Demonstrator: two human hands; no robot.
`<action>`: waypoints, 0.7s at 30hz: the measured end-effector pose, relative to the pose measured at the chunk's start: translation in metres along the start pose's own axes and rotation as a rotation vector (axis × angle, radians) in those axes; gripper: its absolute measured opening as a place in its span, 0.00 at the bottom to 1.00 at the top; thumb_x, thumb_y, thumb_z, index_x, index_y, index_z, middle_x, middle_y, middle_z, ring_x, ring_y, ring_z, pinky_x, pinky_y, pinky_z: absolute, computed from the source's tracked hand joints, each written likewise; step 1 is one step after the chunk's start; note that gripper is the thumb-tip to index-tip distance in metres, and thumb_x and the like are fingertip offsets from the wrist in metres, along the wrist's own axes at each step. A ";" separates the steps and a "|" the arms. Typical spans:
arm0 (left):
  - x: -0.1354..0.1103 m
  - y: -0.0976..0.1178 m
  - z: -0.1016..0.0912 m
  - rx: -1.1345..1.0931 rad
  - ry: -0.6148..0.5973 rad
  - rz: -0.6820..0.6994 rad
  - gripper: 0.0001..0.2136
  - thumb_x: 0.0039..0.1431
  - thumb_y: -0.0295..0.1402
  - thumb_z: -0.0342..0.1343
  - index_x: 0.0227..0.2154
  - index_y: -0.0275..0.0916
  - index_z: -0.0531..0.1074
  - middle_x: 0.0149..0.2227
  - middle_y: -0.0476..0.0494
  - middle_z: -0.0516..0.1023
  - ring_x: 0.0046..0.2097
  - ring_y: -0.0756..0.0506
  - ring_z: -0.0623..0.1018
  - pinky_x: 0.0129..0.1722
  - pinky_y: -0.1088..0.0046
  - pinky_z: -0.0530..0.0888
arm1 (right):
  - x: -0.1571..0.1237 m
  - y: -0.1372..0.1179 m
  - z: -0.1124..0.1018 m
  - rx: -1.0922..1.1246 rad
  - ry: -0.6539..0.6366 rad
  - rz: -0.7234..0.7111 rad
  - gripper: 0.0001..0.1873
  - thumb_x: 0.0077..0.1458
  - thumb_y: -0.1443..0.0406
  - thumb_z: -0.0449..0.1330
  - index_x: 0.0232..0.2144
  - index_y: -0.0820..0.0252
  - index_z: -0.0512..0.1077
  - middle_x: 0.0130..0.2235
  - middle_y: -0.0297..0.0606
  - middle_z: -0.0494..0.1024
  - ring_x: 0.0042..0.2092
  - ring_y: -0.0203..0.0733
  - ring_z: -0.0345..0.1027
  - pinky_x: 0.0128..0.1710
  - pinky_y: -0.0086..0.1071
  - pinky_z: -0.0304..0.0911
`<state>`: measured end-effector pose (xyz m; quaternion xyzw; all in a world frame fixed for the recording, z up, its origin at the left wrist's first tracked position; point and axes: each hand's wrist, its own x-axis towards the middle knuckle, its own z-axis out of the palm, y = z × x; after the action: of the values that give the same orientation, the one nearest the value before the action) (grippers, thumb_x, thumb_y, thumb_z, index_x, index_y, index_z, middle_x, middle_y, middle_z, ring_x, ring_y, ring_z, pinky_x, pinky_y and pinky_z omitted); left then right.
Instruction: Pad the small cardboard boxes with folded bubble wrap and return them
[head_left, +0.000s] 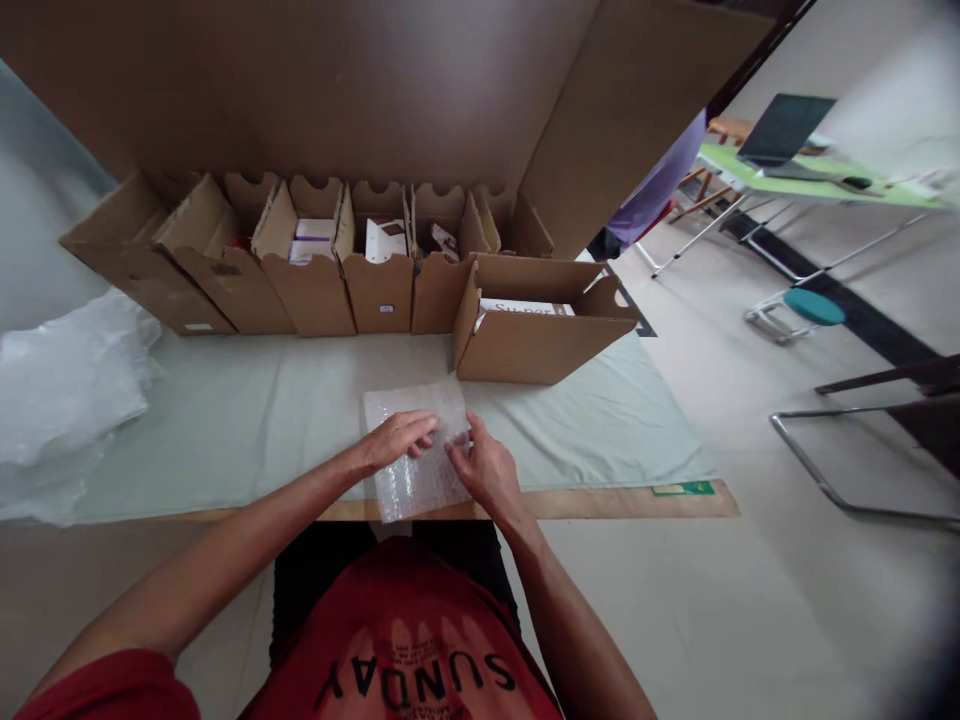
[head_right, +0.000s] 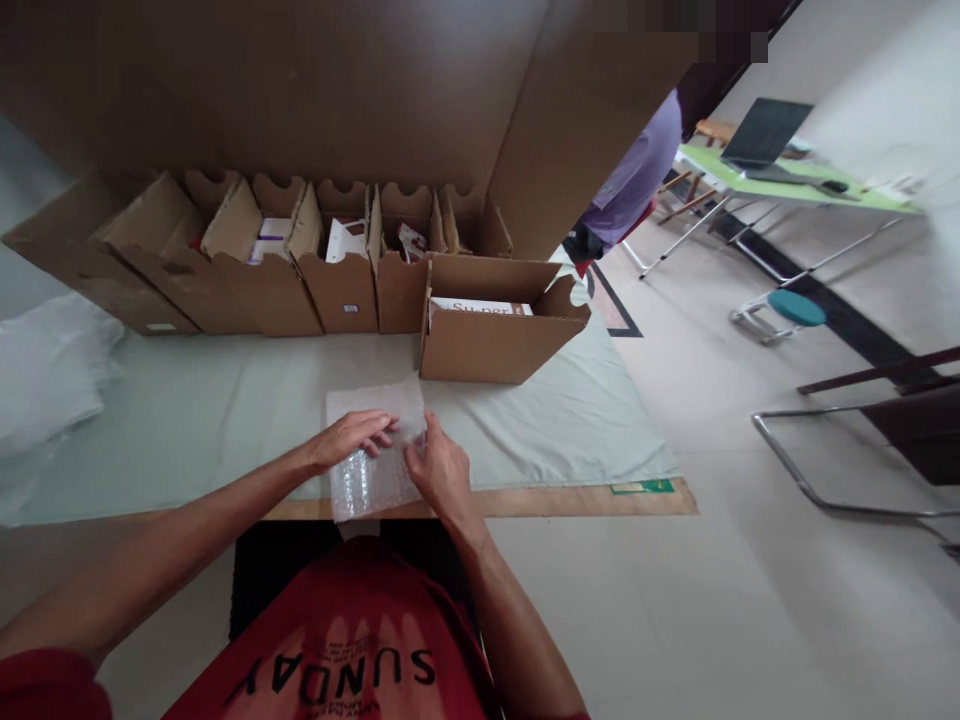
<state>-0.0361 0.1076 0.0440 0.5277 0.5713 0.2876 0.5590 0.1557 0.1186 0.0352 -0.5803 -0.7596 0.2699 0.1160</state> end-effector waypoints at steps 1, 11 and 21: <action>-0.003 -0.001 0.001 0.118 0.042 0.065 0.19 0.64 0.41 0.50 0.49 0.35 0.77 0.49 0.33 0.80 0.47 0.40 0.79 0.45 0.63 0.77 | 0.001 0.002 0.000 -0.026 -0.002 0.005 0.28 0.63 0.62 0.55 0.64 0.63 0.65 0.46 0.48 0.84 0.45 0.52 0.79 0.42 0.37 0.66; -0.061 -0.050 -0.026 0.895 0.157 0.547 0.18 0.55 0.28 0.56 0.49 0.40 0.77 0.58 0.33 0.76 0.62 0.32 0.71 0.63 0.47 0.66 | 0.012 0.016 -0.002 0.120 -0.061 -0.015 0.19 0.62 0.66 0.51 0.53 0.57 0.73 0.35 0.38 0.84 0.38 0.47 0.77 0.38 0.34 0.65; -0.063 -0.052 -0.062 1.237 -0.027 0.730 0.19 0.53 0.23 0.59 0.49 0.37 0.74 0.51 0.35 0.79 0.60 0.34 0.72 0.68 0.43 0.57 | 0.020 0.022 0.002 -0.169 0.063 0.028 0.31 0.61 0.62 0.60 0.64 0.61 0.63 0.49 0.48 0.80 0.45 0.51 0.76 0.42 0.38 0.66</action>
<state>-0.1203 0.0506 0.0303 0.9087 0.4097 0.0733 0.0328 0.1665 0.1414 0.0191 -0.6066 -0.7676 0.1879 0.0865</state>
